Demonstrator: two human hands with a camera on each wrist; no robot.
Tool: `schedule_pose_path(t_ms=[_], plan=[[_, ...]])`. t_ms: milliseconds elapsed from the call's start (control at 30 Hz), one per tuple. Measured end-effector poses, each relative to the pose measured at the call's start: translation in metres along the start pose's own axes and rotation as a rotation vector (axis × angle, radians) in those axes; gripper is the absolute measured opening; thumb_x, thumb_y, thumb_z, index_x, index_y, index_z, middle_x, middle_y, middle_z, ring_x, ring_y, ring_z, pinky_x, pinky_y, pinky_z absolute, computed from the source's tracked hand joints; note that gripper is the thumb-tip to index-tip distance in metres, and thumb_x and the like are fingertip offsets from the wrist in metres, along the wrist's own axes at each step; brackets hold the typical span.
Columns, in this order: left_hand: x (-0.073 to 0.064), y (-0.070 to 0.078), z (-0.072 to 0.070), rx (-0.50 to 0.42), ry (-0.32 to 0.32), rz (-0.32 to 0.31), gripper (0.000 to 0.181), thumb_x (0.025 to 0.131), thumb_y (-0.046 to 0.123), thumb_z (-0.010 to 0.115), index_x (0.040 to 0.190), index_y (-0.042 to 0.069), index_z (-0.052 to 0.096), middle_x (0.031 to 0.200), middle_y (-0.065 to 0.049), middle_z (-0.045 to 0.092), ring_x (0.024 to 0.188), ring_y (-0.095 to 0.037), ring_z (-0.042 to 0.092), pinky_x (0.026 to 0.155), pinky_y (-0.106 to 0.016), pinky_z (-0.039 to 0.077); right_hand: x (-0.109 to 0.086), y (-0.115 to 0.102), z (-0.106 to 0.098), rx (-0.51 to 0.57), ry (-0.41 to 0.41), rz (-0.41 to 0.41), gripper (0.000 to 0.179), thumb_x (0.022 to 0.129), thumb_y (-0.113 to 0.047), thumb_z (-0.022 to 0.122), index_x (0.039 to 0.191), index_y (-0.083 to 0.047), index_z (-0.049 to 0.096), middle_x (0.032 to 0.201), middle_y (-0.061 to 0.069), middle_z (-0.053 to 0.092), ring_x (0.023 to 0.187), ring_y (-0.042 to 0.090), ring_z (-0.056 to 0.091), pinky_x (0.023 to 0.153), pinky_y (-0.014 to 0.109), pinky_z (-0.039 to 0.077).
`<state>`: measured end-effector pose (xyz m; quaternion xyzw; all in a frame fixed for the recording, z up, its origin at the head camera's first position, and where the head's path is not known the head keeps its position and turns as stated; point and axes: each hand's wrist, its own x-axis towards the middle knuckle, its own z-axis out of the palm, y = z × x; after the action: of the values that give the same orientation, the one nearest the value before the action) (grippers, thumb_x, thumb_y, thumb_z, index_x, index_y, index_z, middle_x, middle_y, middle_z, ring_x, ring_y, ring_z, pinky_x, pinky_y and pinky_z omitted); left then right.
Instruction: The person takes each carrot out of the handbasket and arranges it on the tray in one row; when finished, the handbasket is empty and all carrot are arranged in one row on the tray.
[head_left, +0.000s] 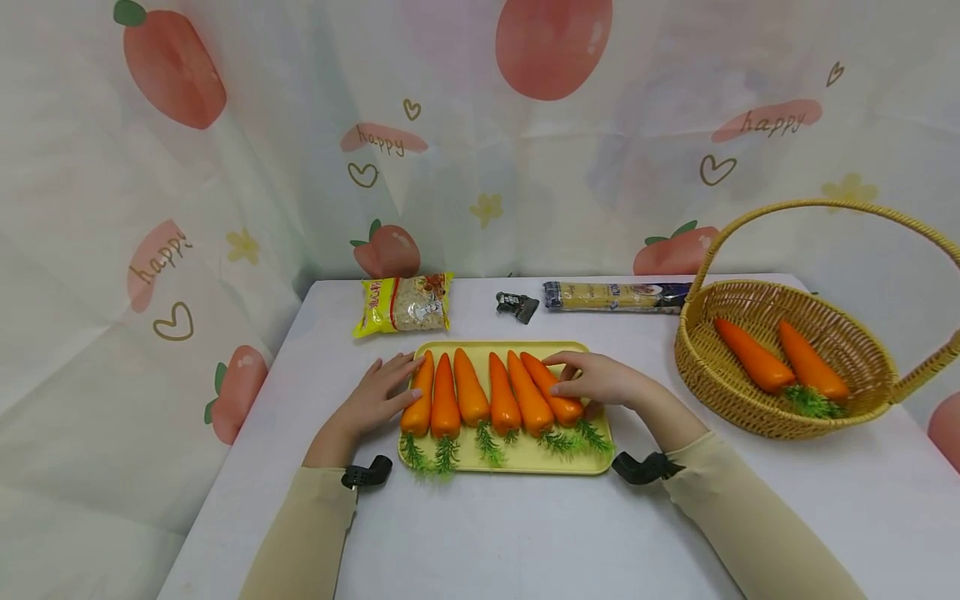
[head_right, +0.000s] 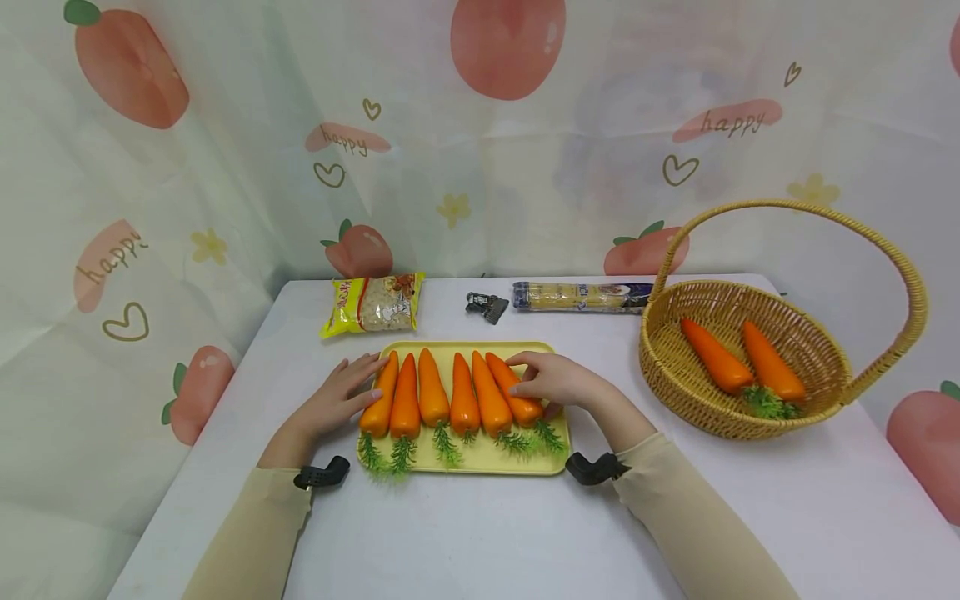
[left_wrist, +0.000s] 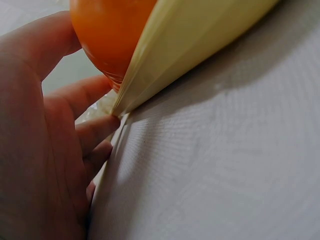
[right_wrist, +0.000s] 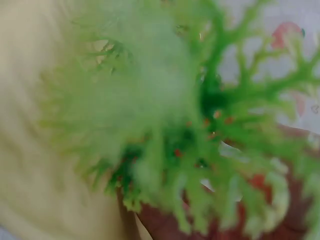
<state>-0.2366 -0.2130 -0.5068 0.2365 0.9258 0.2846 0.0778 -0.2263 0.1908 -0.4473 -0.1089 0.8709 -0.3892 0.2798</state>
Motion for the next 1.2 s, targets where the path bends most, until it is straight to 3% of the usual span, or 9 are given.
schedule_pose_path(t_ms=[133,300,700,1200], plan=[[0.000,-0.001,0.001,0.001,0.001,-0.001,0.064,0.098,0.054,0.049,0.155,0.028,0.035,0.163,-0.006,0.029,0.154,-0.029,0.019,0.126,-0.053,0.001,-0.001,-0.001,0.000,-0.087,0.023,-0.017,0.060,0.093,-0.034,0.068,0.146,-0.017,0.047,0.107,0.011,0.063,0.075,0.020,0.061,0.063,0.034,0.057],[0.001,-0.001,0.002,0.005,-0.001,0.000,0.064,0.098,0.054,0.048,0.155,0.028,0.035,0.163,-0.007,0.029,0.153,-0.030,0.020,0.125,-0.054,0.002,-0.006,-0.005,-0.002,-0.164,0.037,-0.035,0.054,0.095,-0.036,0.064,0.142,-0.014,0.051,0.113,0.012,0.065,0.079,0.018,0.061,0.067,0.031,0.054],[0.002,-0.004,0.002,0.010,-0.002,0.000,0.064,0.098,0.054,0.048,0.155,0.030,0.033,0.163,-0.006,0.029,0.154,-0.029,0.019,0.126,-0.053,0.001,-0.017,-0.008,-0.010,-0.115,0.007,-0.015,0.053,0.097,-0.035,0.062,0.143,-0.010,0.050,0.122,0.016,0.061,0.076,0.018,0.064,0.068,0.035,0.060],[0.000,-0.001,0.001,-0.001,0.002,0.004,0.064,0.098,0.054,0.049,0.155,0.029,0.034,0.163,-0.006,0.030,0.154,-0.029,0.019,0.125,-0.053,0.001,-0.051,-0.017,-0.029,-0.199,0.061,-0.041,0.055,0.098,-0.041,0.059,0.143,-0.011,0.050,0.127,0.015,0.060,0.089,0.025,0.066,0.075,0.039,0.060]])
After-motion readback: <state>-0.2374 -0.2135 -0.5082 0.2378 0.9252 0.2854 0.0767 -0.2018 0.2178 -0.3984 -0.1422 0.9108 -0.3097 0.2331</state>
